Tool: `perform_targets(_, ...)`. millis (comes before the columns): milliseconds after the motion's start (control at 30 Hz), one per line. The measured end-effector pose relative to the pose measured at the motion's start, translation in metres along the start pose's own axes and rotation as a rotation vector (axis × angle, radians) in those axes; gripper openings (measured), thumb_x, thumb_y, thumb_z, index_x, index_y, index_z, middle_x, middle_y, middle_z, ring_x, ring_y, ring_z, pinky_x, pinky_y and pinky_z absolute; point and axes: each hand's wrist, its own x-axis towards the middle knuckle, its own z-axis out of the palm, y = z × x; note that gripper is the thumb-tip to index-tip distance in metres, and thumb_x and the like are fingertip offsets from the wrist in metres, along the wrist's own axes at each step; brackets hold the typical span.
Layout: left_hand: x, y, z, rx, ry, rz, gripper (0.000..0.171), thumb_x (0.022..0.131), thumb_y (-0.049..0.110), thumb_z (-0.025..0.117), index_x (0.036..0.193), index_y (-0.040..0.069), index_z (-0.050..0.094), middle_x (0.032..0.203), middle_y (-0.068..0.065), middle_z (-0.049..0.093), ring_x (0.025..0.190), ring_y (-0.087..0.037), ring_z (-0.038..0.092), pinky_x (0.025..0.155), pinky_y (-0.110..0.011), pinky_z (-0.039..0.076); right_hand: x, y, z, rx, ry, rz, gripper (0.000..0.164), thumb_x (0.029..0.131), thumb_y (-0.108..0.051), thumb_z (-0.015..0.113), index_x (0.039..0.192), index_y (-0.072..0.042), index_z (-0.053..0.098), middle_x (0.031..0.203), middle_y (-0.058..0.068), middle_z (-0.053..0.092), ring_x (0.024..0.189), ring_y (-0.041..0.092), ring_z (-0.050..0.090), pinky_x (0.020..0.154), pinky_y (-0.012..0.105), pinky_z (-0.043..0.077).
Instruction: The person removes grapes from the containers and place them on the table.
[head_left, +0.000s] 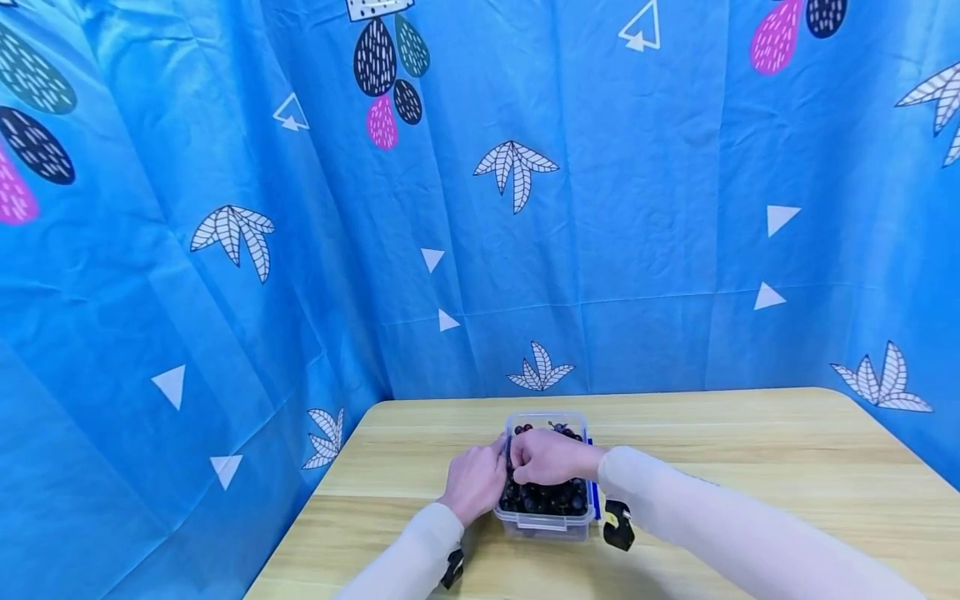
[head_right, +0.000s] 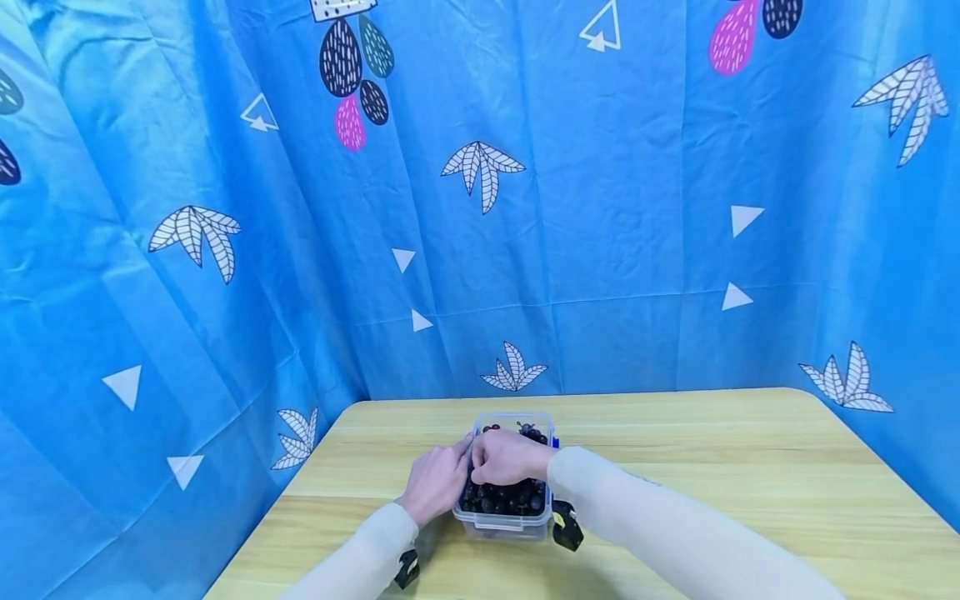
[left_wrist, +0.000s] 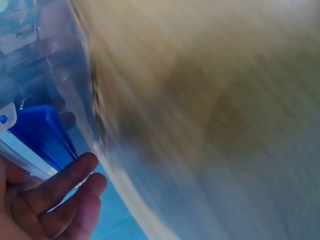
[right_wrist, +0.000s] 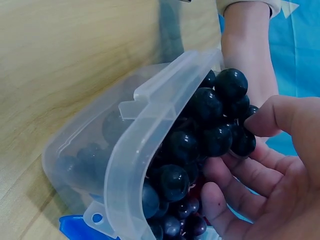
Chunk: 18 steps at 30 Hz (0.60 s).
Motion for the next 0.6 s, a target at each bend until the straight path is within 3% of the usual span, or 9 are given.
perform_targets(133, 0.000, 0.001, 0.000, 0.017, -0.013, -0.002, 0.042, 0.104, 0.029, 0.045, 0.140, 0.016, 0.061, 0.075, -0.009, 0.069, 0.068, -0.027, 0.067, 0.051, -0.037, 0.045, -0.002, -0.002, -0.002, 0.007, -0.004, -0.004, 0.011, 0.088, -0.009, 0.066, 0.098, -0.011, 0.070, 0.069, -0.005, 0.056, 0.061, 0.009, 0.050, 0.065, 0.025, 0.045)
perform_targets(233, 0.000, 0.002, 0.000, 0.020, -0.011, -0.003, 0.041, 0.103, 0.027, 0.046, 0.140, 0.016, 0.062, 0.081, -0.010, 0.072, 0.071, -0.028, 0.069, 0.053, -0.039, 0.047, -0.005, -0.002, -0.005, -0.033, -0.012, -0.021, 0.018, 0.089, -0.009, 0.063, 0.103, -0.010, 0.076, 0.084, -0.003, 0.070, 0.073, 0.008, 0.059, 0.074, 0.026, 0.051)
perform_targets(333, -0.001, 0.003, 0.000, 0.013, -0.003, -0.007, 0.040, 0.103, 0.025, 0.047, 0.138, 0.015, 0.063, 0.089, -0.011, 0.075, 0.074, -0.030, 0.070, 0.055, -0.041, 0.049, -0.007, -0.002, -0.009, -0.066, -0.040, -0.041, 0.023, 0.092, -0.010, 0.061, 0.107, -0.009, 0.078, 0.098, -0.003, 0.074, 0.083, 0.007, 0.063, 0.082, 0.028, 0.053)
perform_targets(400, -0.001, 0.003, 0.000, 0.003, -0.002, -0.013, 0.040, 0.103, 0.025, 0.046, 0.138, 0.016, 0.063, 0.090, -0.012, 0.075, 0.075, -0.030, 0.070, 0.056, -0.041, 0.050, -0.008, -0.001, -0.011, -0.073, -0.076, -0.033, 0.025, 0.094, -0.012, 0.058, 0.110, -0.010, 0.078, 0.093, -0.006, 0.072, 0.080, 0.006, 0.062, 0.082, 0.026, 0.052)
perform_targets(500, -0.002, 0.003, 0.000, -0.009, 0.000, -0.016, 0.040, 0.104, 0.026, 0.045, 0.139, 0.016, 0.062, 0.088, -0.012, 0.074, 0.074, -0.030, 0.070, 0.056, -0.041, 0.050, -0.010, 0.001, -0.013, -0.049, -0.135, -0.002, 0.026, 0.097, -0.014, 0.055, 0.111, -0.012, 0.077, 0.074, -0.007, 0.061, 0.063, 0.007, 0.055, 0.069, 0.024, 0.049)
perform_targets(600, -0.002, 0.003, 0.001, -0.014, 0.000, -0.017, 0.040, 0.105, 0.027, 0.044, 0.140, 0.017, 0.062, 0.087, -0.012, 0.074, 0.074, -0.030, 0.070, 0.056, -0.040, 0.049, -0.011, 0.002, -0.014, -0.004, -0.162, 0.027, 0.027, 0.098, -0.014, 0.053, 0.114, -0.010, 0.075, 0.067, -0.006, 0.054, 0.054, 0.008, 0.050, 0.062, 0.024, 0.045)
